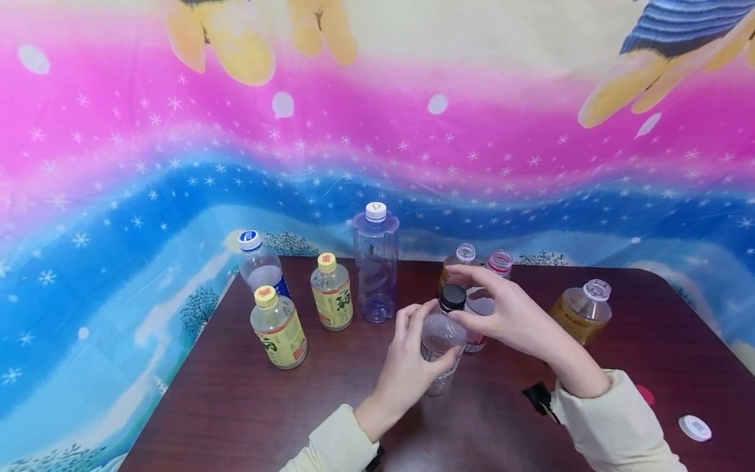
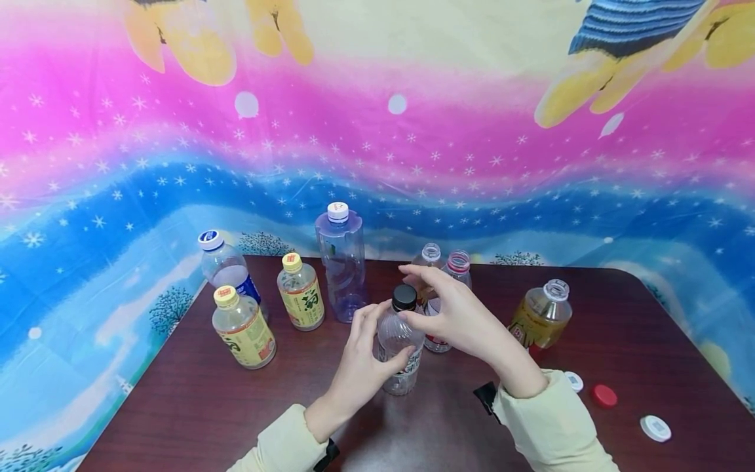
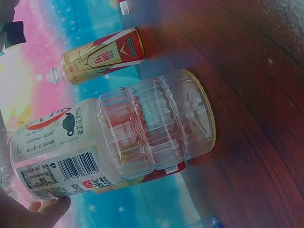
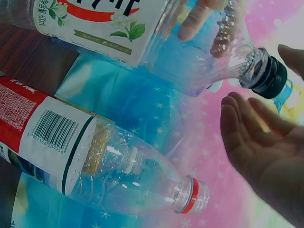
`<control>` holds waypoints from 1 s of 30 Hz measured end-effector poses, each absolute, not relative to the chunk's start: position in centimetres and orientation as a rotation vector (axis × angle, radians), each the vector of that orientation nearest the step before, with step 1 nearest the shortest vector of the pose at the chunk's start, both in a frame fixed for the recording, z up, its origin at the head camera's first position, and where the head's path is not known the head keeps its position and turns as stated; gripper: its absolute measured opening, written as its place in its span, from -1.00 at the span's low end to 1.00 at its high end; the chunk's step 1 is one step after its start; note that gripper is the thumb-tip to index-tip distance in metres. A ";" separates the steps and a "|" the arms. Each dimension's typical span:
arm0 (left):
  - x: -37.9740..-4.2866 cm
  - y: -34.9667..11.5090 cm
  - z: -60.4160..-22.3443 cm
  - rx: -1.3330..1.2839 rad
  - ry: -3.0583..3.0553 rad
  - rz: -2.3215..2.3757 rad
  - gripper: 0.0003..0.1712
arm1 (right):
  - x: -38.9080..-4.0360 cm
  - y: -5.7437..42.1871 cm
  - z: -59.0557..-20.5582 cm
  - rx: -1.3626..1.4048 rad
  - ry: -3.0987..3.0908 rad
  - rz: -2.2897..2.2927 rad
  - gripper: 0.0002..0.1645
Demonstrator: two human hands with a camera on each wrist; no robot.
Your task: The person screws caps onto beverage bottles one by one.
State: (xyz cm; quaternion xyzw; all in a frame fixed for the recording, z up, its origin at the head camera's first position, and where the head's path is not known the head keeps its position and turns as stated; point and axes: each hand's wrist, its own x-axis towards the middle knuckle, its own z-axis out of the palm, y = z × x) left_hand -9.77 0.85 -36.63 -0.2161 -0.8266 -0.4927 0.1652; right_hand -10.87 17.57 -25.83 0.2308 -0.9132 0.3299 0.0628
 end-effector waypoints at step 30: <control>-9.8 0.8 -36.7 -0.632 -2.358 -1.386 -0.16 | -11.0 18.0 -26.5 0.798 -2.702 1.034 -0.54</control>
